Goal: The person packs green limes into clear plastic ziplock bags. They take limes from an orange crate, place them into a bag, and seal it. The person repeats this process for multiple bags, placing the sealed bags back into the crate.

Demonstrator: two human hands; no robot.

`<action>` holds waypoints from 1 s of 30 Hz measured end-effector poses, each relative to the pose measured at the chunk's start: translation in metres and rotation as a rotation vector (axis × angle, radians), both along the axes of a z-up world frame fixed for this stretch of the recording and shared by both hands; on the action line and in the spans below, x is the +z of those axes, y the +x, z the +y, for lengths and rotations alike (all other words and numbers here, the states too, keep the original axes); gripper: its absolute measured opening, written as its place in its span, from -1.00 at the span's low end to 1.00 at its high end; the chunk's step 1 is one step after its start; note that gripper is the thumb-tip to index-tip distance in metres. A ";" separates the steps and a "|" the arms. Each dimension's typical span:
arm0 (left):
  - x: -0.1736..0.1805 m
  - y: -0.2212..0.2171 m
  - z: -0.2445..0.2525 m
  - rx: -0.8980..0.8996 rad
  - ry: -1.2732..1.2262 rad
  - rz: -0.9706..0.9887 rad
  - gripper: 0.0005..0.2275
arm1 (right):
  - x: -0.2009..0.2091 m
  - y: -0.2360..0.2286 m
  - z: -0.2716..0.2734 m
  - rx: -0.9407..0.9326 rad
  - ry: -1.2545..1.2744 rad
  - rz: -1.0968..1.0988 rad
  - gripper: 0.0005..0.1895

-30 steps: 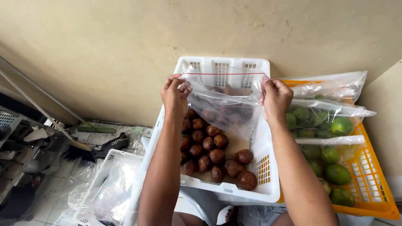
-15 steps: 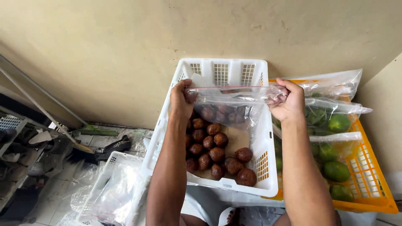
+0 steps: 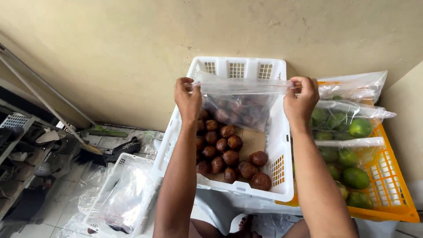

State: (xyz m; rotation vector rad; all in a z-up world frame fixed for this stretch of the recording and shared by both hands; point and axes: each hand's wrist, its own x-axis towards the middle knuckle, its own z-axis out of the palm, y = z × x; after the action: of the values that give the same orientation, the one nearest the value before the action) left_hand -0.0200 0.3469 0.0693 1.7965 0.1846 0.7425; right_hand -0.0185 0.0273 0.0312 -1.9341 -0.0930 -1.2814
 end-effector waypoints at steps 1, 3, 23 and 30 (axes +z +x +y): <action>0.000 -0.003 -0.001 0.001 -0.003 0.000 -0.84 | -0.001 -0.003 0.005 0.001 -0.003 0.000 -0.78; 0.004 -0.007 -0.002 0.104 0.294 -0.155 -0.75 | 0.000 -0.005 0.018 0.035 -0.045 -0.001 -0.81; -0.012 0.002 0.010 -0.201 -0.485 -0.147 -0.73 | 0.010 -0.013 0.003 0.692 0.770 0.485 -0.73; -0.056 0.032 0.023 -0.443 -1.249 -0.050 -0.72 | 0.011 -0.009 0.006 0.749 0.978 0.342 -0.68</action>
State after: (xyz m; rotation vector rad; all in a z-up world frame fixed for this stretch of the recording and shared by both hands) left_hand 0.0121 0.3696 0.0136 0.5791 0.1517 0.2147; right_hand -0.0271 0.0333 0.0417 -1.0515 -0.0041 -0.3405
